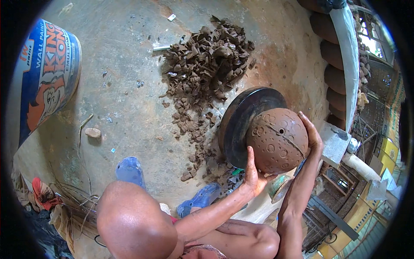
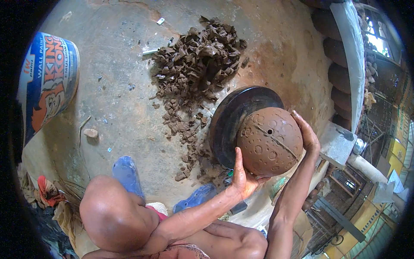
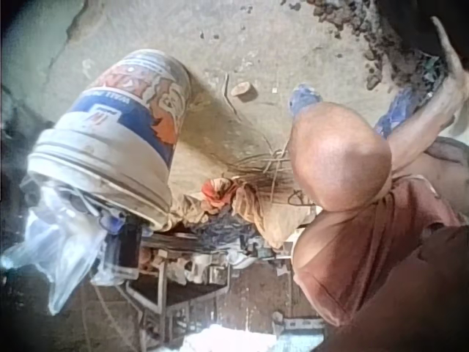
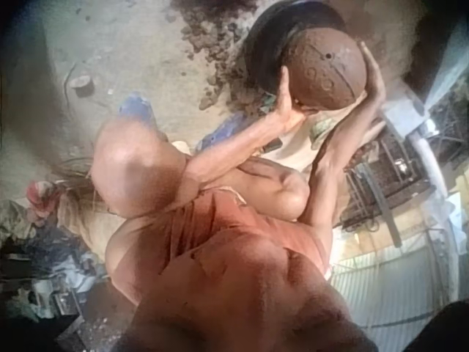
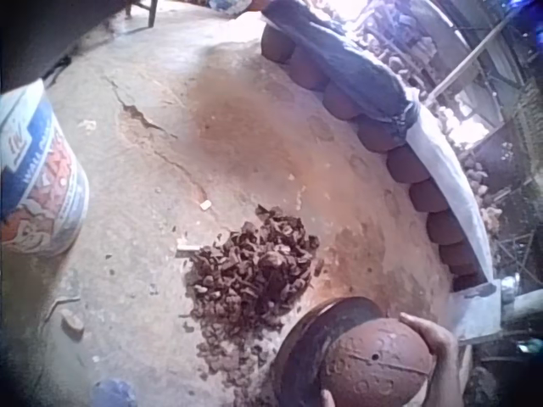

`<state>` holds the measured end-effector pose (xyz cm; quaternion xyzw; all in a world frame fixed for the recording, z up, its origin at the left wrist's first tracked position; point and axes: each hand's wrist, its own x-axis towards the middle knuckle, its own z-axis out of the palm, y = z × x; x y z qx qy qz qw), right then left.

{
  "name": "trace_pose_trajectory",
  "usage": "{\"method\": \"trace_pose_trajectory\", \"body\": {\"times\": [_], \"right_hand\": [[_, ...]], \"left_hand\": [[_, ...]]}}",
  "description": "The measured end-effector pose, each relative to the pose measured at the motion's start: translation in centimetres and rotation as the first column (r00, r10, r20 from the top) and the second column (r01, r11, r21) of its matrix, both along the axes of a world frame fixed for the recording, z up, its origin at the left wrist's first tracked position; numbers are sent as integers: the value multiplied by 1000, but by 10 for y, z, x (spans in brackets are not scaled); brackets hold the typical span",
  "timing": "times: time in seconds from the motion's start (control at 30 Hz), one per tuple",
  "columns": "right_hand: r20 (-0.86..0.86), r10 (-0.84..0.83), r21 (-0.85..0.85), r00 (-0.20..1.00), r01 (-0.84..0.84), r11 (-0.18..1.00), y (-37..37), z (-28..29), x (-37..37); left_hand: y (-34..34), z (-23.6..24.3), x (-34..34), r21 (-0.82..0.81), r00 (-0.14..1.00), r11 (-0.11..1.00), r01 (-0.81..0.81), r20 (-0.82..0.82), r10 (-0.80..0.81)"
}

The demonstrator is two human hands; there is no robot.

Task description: The person shapes and smooths a clay pot by hand, using a small white tool to refine the inner and outer surfaces and the rim.

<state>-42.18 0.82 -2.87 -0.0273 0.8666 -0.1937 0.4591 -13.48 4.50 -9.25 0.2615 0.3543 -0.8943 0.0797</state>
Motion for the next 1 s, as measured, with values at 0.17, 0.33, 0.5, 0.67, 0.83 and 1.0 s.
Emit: {"method": "trace_pose_trajectory", "body": {"times": [0.17,0.33,0.5,0.67,0.83,1.0], "right_hand": [[-73,267,-52,961,-271,961,-33,-29,42],[-345,322,8,881,-341,940,-4,7,17],[-803,242,2,544,-403,915,56,63,72],[-785,36,-133,619,-225,965,207,29,126],[-643,254,57,722,-286,957,316,-89,228],[-590,192,40,784,-209,977,351,-182,281]], "left_hand": [[-8,-19,19,-22,997,998,-55,50,56],[-5,-11,18,-173,994,979,103,0,-105],[-15,-11,46,-456,857,822,341,511,-72],[-46,-54,71,-678,650,549,489,703,289],[-32,-97,76,-670,601,341,660,743,296],[-10,-116,76,-765,745,168,622,644,176]]}}
